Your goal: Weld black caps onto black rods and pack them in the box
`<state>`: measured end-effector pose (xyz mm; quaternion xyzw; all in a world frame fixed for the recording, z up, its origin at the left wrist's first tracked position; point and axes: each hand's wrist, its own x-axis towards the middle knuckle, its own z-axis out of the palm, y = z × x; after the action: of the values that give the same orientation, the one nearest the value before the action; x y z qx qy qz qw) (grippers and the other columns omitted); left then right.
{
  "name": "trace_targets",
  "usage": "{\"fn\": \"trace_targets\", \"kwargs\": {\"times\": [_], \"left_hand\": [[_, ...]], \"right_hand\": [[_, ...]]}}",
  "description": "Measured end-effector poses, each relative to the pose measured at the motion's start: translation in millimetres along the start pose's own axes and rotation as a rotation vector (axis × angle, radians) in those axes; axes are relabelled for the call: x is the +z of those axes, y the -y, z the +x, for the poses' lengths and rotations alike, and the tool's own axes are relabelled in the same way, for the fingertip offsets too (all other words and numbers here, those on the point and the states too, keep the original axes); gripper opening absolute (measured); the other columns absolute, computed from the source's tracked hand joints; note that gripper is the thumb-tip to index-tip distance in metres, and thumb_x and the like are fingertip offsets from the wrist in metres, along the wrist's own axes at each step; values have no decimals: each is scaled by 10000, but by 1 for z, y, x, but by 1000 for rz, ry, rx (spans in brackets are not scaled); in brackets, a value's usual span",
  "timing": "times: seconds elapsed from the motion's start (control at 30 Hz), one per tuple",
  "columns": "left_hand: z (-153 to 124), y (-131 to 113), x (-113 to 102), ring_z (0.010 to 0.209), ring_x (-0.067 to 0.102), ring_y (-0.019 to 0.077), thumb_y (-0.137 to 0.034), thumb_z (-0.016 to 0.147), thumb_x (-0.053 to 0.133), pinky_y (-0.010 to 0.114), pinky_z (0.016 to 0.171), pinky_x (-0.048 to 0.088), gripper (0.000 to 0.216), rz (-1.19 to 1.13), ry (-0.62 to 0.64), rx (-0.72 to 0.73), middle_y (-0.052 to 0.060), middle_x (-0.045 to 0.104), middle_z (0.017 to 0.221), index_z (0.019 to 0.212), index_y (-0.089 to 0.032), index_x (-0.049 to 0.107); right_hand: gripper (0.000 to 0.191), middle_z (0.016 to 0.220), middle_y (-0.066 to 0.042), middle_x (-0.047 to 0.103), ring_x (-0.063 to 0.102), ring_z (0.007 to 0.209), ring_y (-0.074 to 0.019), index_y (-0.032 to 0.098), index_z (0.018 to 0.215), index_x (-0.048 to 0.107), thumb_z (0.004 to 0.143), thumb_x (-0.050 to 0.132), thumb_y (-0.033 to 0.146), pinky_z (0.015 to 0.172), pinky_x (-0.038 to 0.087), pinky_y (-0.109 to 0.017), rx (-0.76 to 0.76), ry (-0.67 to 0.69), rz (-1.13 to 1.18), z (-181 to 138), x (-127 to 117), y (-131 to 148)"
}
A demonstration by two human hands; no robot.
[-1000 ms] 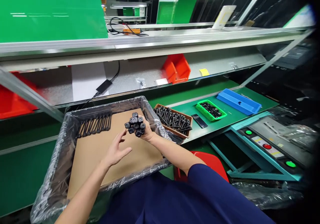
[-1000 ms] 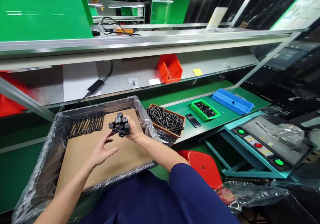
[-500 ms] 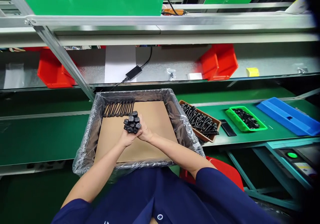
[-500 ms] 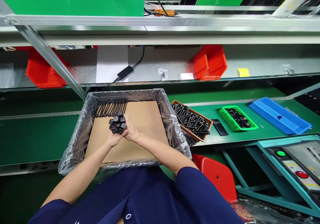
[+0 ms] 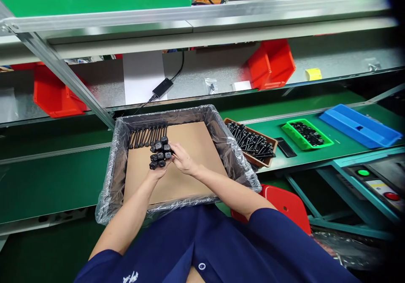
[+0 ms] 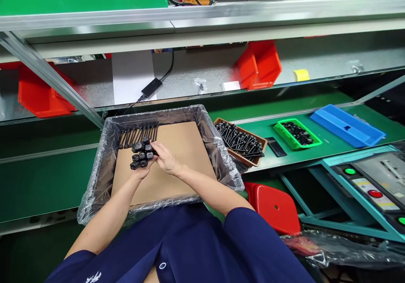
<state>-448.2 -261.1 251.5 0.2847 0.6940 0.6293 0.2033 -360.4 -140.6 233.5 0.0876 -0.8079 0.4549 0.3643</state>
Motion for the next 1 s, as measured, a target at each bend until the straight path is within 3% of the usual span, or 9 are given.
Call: {"fn": "trace_targets", "kwargs": {"times": [0.17, 0.3, 0.4, 0.5, 0.63, 0.7, 0.77, 0.87, 1.0], "left_hand": [[-10, 1, 5, 1244, 562, 285, -374, 628, 842, 410, 1115, 376, 414, -154, -69, -66, 84, 706, 1153, 995, -221, 728], [-12, 6, 11, 1058, 666, 270, -375, 608, 846, 436, 1026, 463, 432, -329, -227, -162, 107, 731, 1077, 966, -157, 739], [-5, -1, 9, 906, 698, 222, -340, 586, 854, 393, 927, 519, 391, -398, -322, -157, 94, 747, 966, 901, -136, 741], [5, -11, -4, 665, 664, 146, -301, 541, 865, 310, 730, 549, 332, -441, -465, -118, 31, 713, 760, 777, -133, 704], [16, -17, -28, 511, 574, 103, -327, 540, 857, 241, 516, 480, 342, -399, -620, -138, -15, 619, 613, 719, -125, 647], [18, -16, -36, 503, 567, 106, -357, 544, 853, 227, 472, 458, 369, -389, -597, -215, -12, 603, 601, 729, -119, 639], [18, -15, -40, 502, 566, 106, -358, 531, 855, 218, 452, 453, 384, -423, -565, -313, -15, 590, 597, 730, -119, 629], [18, -14, -40, 498, 560, 96, -281, 528, 826, 211, 468, 480, 319, -539, -512, -460, -27, 571, 580, 700, -128, 604], [18, -13, -42, 506, 568, 97, -178, 529, 730, 215, 494, 506, 224, -595, -464, -574, -18, 591, 584, 711, -123, 612]], "right_hand": [[220, 1029, -80, 623, 603, 987, -210, 193, 1014, 649, 822, 643, 299, 903, 512, -386, 376, -221, 280, -6, 16, -1], [339, 840, -10, 647, 606, 788, -153, 188, 882, 648, 651, 810, 378, 808, 512, -327, 740, -134, 680, -6, 22, -1], [417, 800, 3, 655, 598, 739, -131, 181, 854, 643, 563, 868, 378, 760, 500, -295, 867, -88, 872, -1, 16, -8], [394, 765, 6, 632, 567, 657, -117, 187, 894, 634, 613, 827, 383, 623, 465, -251, 924, -109, 841, 11, 0, -32], [187, 786, -26, 616, 559, 667, -153, 184, 942, 624, 785, 643, 283, 591, 449, -269, 795, -69, 318, 35, -28, -86], [119, 886, -71, 632, 577, 801, -190, 171, 908, 632, 835, 538, 182, 709, 476, -304, 609, 51, -41, 44, -33, -115], [171, 1002, -97, 627, 566, 906, -205, 165, 877, 637, 852, 476, 114, 802, 466, -313, 450, 256, -297, 48, -28, -139], [186, 1110, -86, 598, 552, 910, -193, 175, 880, 635, 873, 463, 104, 810, 454, -290, 332, 564, -462, 46, -7, -165], [187, 1109, -82, 575, 532, 897, -187, 176, 872, 630, 909, 452, 132, 824, 451, -284, 288, 648, -501, 45, 18, -188]]}}
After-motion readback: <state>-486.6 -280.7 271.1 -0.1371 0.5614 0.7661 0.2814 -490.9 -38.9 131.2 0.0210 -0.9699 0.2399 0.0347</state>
